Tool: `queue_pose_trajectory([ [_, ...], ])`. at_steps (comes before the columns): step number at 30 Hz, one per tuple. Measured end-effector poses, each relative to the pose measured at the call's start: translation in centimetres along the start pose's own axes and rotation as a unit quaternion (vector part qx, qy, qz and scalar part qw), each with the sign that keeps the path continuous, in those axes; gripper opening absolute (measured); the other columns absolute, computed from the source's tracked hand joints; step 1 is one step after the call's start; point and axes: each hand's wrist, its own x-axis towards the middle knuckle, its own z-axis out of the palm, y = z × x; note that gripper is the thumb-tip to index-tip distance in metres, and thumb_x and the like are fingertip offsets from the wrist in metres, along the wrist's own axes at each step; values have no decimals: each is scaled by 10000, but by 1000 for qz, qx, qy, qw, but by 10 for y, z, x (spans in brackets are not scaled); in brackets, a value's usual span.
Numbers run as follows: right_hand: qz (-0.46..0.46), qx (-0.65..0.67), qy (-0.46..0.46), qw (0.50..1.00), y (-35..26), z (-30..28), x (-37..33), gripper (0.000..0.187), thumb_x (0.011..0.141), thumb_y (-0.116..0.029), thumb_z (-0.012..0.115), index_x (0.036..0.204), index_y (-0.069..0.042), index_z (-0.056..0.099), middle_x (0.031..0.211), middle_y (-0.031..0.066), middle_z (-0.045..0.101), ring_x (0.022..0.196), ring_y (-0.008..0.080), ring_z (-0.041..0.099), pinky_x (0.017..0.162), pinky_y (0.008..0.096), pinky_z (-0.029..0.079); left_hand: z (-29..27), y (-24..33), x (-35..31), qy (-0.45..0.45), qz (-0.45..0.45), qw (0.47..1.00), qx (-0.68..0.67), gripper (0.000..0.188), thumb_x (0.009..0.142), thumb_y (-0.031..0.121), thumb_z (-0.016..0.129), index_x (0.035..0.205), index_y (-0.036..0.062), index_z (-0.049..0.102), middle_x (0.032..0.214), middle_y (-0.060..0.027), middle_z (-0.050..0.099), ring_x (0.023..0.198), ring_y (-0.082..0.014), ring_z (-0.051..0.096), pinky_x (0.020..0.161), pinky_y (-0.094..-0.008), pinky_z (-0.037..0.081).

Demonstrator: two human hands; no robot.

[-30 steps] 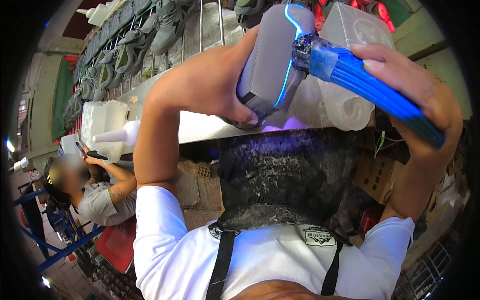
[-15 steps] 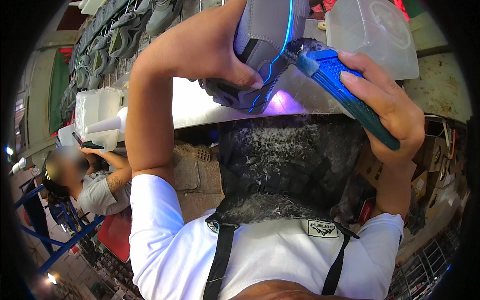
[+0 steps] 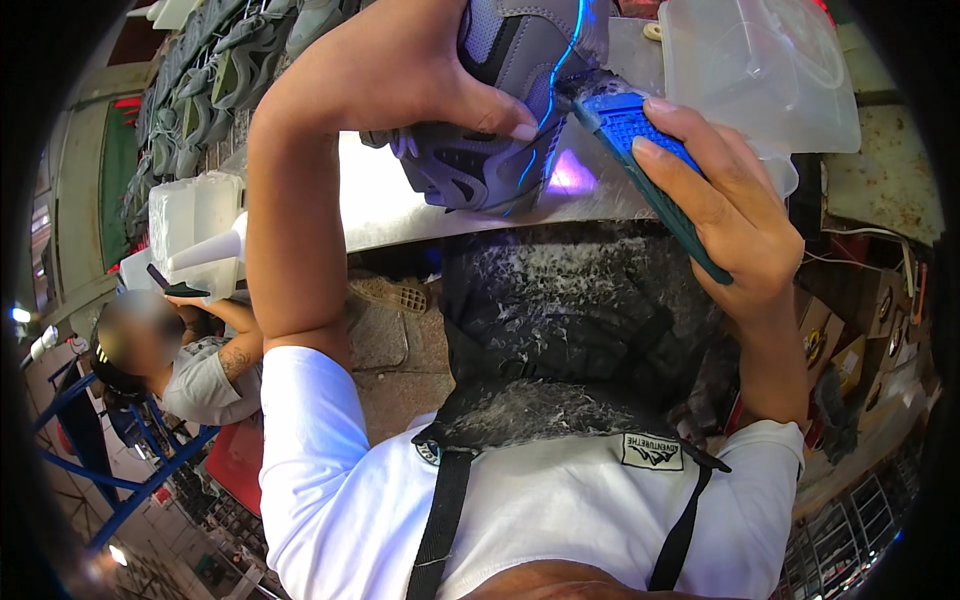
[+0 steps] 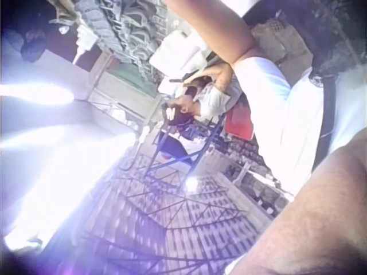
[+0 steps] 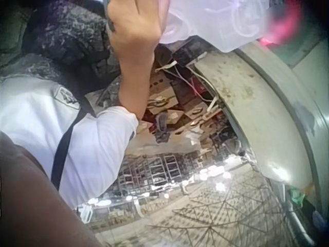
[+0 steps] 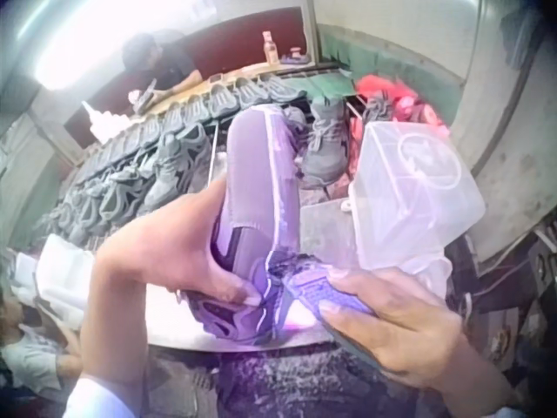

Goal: The person repeatedly picks up gray sneakers from a rack, applies a clear liquid from a squeeze bottle to the seams, and uses a brush to spread it along the edges. The person works on multiple sneakers one at a time, placing each back on the rack after treatment.

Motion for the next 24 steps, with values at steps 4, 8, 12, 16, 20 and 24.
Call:
queue_pose_trajectory([
  [4, 12, 26, 11, 1000, 4, 12, -7, 377, 750, 71, 737, 1125, 74, 699, 1151, 254, 691, 957, 357, 706, 865, 384, 569, -5, 11, -5, 4, -49, 999, -17, 1164, 592, 260, 952, 1485, -54, 274, 1249, -210, 633, 1109, -255, 649, 975, -360, 522],
  [8, 82, 72, -13, 994, -1, 16, -16, 345, 801, 81, 719, 1145, 77, 691, 1133, 249, 706, 1010, 352, 718, 889, 387, 573, -8, 31, -7, 9, -138, 989, -52, 1172, 594, 287, 964, 1485, -47, 281, 1268, -209, 622, 1152, -261, 628, 1015, -372, 502],
  [12, 225, 249, 41, 941, -5, 16, -24, 306, 881, 83, 670, 1183, 125, 649, 1057, 247, 721, 965, 302, 734, 876, 386, 600, 1, 29, -17, 37, -19, 999, 14, 1188, 593, 307, 970, 1489, -47, 274, 1288, -211, 613, 1166, -270, 625, 1024, -381, 501],
  [16, 229, 338, 135, 903, -8, 31, -19, 305, 926, 82, 618, 1218, 168, 598, 996, 255, 719, 901, 280, 738, 841, 400, 627, 0, -9, -14, 31, -11, 999, -32, 1211, 581, 316, 978, 1491, -52, 269, 1300, -219, 606, 1182, -277, 620, 1021, -384, 502],
  [20, 253, 401, 238, 848, -17, 48, -14, 244, 898, 101, 657, 1134, 158, 639, 1005, 238, 725, 895, 249, 740, 818, 330, 609, 1, 14, -24, 44, -14, 999, 5, 1145, 634, 301, 950, 1505, -17, 277, 1301, -208, 611, 1213, -277, 607, 1022, -406, 499],
  [24, 248, 417, 268, 833, -22, 58, -9, 218, 930, 45, 638, 1121, 150, 645, 945, 218, 734, 865, 245, 738, 815, 343, 615, 15, 1, -31, 59, -76, 985, -146, 905, 637, 101, 948, 1380, -16, 443, 1198, -108, 649, 1099, -180, 636, 951, -344, 531],
])
